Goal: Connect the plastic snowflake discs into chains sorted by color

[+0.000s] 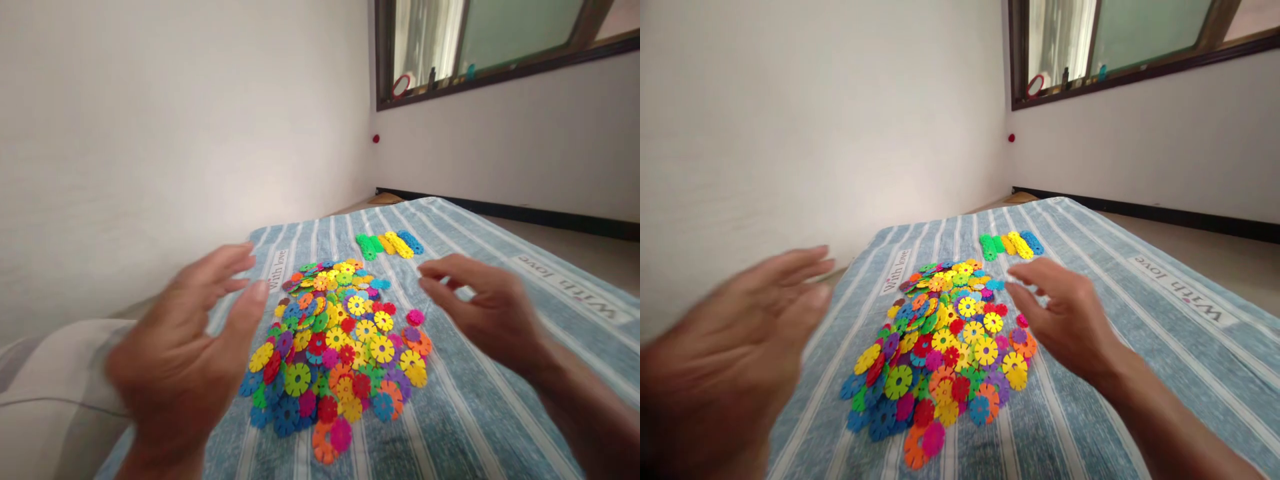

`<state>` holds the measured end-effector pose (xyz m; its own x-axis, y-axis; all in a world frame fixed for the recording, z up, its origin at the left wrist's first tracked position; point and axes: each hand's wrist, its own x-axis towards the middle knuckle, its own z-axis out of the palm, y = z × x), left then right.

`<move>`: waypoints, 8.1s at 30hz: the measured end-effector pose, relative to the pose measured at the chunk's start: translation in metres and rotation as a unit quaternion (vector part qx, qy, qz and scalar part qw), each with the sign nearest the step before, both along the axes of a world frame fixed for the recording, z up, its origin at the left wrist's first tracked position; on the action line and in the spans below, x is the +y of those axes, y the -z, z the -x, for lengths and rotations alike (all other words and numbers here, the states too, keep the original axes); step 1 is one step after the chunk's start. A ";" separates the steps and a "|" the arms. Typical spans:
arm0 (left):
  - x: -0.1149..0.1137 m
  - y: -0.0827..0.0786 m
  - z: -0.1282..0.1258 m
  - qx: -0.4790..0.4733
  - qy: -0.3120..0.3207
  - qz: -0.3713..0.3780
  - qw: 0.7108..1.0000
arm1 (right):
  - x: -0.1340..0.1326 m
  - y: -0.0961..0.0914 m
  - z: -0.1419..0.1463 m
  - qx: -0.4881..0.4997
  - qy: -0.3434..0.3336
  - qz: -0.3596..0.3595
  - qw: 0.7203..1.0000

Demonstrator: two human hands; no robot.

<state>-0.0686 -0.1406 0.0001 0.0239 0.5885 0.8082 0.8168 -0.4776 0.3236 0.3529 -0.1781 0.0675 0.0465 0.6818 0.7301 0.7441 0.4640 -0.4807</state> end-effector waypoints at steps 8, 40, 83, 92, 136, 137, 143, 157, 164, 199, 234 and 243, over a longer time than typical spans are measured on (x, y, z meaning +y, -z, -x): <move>0.081 -0.060 -0.127 0.080 -0.010 0.148 0.986 | 0.046 0.086 0.032 -0.193 -0.038 0.234 0.952; 0.116 0.010 -0.086 0.077 -0.077 0.313 0.944 | 0.042 0.084 0.020 0.028 -0.181 0.188 0.965; 0.124 0.012 -0.078 0.102 -0.037 0.300 0.948 | 0.058 0.096 -0.038 -0.094 0.107 0.297 0.944; 0.128 0.017 -0.072 0.101 -0.036 0.274 0.956 | 0.060 0.101 -0.038 -0.071 0.096 0.286 0.951; 0.140 0.042 -0.050 0.030 -0.042 0.303 0.952 | 0.187 0.113 -0.068 -0.082 0.191 0.259 0.943; 0.139 0.041 -0.051 0.031 -0.043 0.301 0.952 | 0.185 0.115 -0.069 -0.072 0.188 0.252 0.947; 0.139 0.036 -0.053 0.052 -0.035 0.287 0.956 | 0.158 0.126 -0.070 -0.028 0.162 0.203 0.965; 0.131 0.017 -0.066 0.091 -0.020 0.268 0.959 | 0.084 0.117 -0.031 -0.137 0.080 0.235 0.959; 0.123 0.012 -0.073 0.114 -0.038 0.288 0.950 | 0.078 0.117 -0.036 -0.125 0.062 0.232 0.963; 0.104 0.014 -0.086 -0.454 0.105 0.350 0.813 | 0.070 0.140 -0.054 -0.206 0.058 0.124 0.969; 0.111 0.005 -0.059 -0.586 0.191 0.388 0.686 | 0.030 0.079 0.241 -0.441 -0.191 0.019 0.877; 0.108 0.012 -0.068 -0.479 0.201 0.383 0.764 | 0.052 0.078 0.200 -0.409 -0.118 0.066 0.902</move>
<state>-0.0007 -0.0325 -0.0118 -0.0597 0.9982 -0.0096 -0.1325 0.0016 0.9912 0.1534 -0.1263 -0.0102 -0.6289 0.6859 0.3661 0.7632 0.6345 0.1222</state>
